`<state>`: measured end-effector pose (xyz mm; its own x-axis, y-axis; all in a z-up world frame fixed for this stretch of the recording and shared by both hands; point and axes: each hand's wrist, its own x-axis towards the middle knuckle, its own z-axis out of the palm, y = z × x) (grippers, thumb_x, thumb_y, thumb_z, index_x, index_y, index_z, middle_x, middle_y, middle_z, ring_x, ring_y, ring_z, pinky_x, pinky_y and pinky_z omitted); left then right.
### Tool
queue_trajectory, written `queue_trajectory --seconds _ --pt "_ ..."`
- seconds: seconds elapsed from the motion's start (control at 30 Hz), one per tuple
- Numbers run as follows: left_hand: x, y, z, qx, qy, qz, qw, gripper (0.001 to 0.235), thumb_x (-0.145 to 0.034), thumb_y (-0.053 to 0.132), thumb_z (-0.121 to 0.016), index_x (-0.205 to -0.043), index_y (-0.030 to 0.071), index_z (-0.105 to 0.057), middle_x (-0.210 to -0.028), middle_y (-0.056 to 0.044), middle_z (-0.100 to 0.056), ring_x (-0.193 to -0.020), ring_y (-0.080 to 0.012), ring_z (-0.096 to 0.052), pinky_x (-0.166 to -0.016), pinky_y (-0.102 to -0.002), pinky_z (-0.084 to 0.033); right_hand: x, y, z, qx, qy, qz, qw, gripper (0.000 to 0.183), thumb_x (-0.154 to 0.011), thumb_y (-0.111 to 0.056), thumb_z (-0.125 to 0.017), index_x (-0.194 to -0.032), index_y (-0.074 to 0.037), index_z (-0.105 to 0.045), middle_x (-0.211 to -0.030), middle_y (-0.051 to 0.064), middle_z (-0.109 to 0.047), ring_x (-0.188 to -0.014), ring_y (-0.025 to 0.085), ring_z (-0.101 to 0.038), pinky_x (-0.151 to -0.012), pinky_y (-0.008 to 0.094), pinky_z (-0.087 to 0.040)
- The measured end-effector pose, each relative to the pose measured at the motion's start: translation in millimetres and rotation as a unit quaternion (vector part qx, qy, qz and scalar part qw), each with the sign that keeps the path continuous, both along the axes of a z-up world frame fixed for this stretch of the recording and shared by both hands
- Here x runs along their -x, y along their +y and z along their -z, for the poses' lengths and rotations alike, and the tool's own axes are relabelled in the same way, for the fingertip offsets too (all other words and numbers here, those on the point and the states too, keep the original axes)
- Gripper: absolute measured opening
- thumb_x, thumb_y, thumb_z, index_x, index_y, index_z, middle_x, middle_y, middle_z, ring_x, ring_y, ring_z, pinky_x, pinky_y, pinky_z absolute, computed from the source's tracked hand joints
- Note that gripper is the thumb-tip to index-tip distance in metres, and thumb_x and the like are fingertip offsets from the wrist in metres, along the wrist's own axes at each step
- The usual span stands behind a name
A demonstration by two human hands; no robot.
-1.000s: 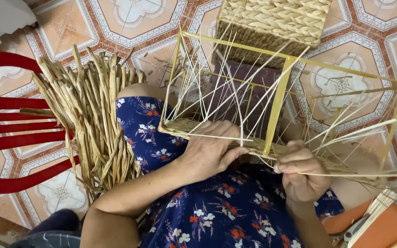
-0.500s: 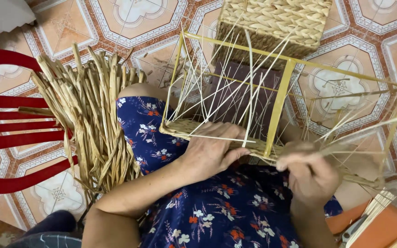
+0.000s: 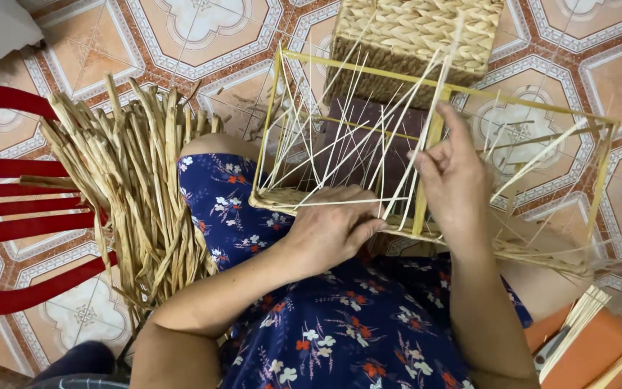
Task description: Weaving dried plant fibers around a rectangular wire frame to create a basket.
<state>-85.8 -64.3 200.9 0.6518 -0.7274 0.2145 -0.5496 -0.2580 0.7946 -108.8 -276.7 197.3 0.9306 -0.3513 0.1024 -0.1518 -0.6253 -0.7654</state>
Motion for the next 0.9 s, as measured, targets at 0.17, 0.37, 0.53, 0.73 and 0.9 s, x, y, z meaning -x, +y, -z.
queue_trajectory --seconds 0.17,0.37,0.53,0.73,0.9 --pt "-3.0 -4.3 -7.8 -0.016 0.081 -0.038 0.996 0.018 -0.09 0.02 -0.075 -0.088 0.007 -0.063 -0.078 -0.007 -0.067 -0.069 -0.0271 -0.067 -0.065 -0.043 -0.052 -2.0 3.9 2.1 0.073 0.06 -0.004 0.995 0.055 -0.098 -0.005 -0.075 -0.148 -0.009 -0.053 -0.078 0.0 -0.067 -0.064 0.006 -0.062 -0.053 0.023 -0.055" --pt "-6.3 -8.7 -10.8 -0.103 0.155 -0.026 0.982 0.02 -0.091 0.025 -0.072 -0.087 0.007 -0.065 -0.078 -0.007 -0.072 -0.064 -0.0232 -0.07 -0.063 -0.04 -0.054 18.3 3.2 -11.9 0.071 -0.063 0.009 0.995 0.044 -0.097 0.006 -0.074 -0.138 -0.003 -0.065 -0.103 0.006 -0.064 -0.067 0.005 -0.053 -0.054 0.018 -0.045" --pt "-6.1 -12.5 -4.9 -0.105 0.122 -0.046 0.986 0.02 -0.095 0.024 -0.067 -0.088 0.005 -0.067 -0.084 -0.011 -0.073 -0.066 -0.0254 -0.071 -0.064 -0.042 -0.055 38.3 18.4 -39.7 0.123 -0.146 0.033 0.981 0.032 -0.093 0.009 -0.075 -0.124 0.002 -0.069 -0.108 0.017 -0.057 -0.069 0.01 -0.047 -0.056 0.021 -0.043" --pt "-4.2 -12.7 -2.8 -0.106 0.081 -0.059 0.989 0.022 -0.098 0.024 -0.065 -0.091 0.004 -0.07 -0.089 -0.016 -0.072 -0.071 -0.031 -0.071 -0.065 -0.045 -0.055 73.2 37.2 -33.4 0.051 -0.144 -0.084 0.985 0.022 -0.1 0.0 -0.07 -0.121 -0.005 -0.071 -0.099 0.007 -0.075 -0.08 0.012 -0.072 -0.063 0.021 -0.057" --pt "-3.6 -12.4 -2.6 -0.087 0.056 -0.073 0.992 0.018 -0.095 0.021 -0.066 -0.092 0.004 -0.07 -0.09 -0.018 -0.071 -0.076 -0.0358 -0.071 -0.067 -0.048 -0.055 66.4 45.1 -29.8 0.099 -0.008 -0.088 0.991 0.028 -0.094 -0.009 -0.072 -0.121 -0.002 -0.071 -0.107 0.011 -0.078 -0.085 0.019 -0.077 -0.07 0.03 -0.06"
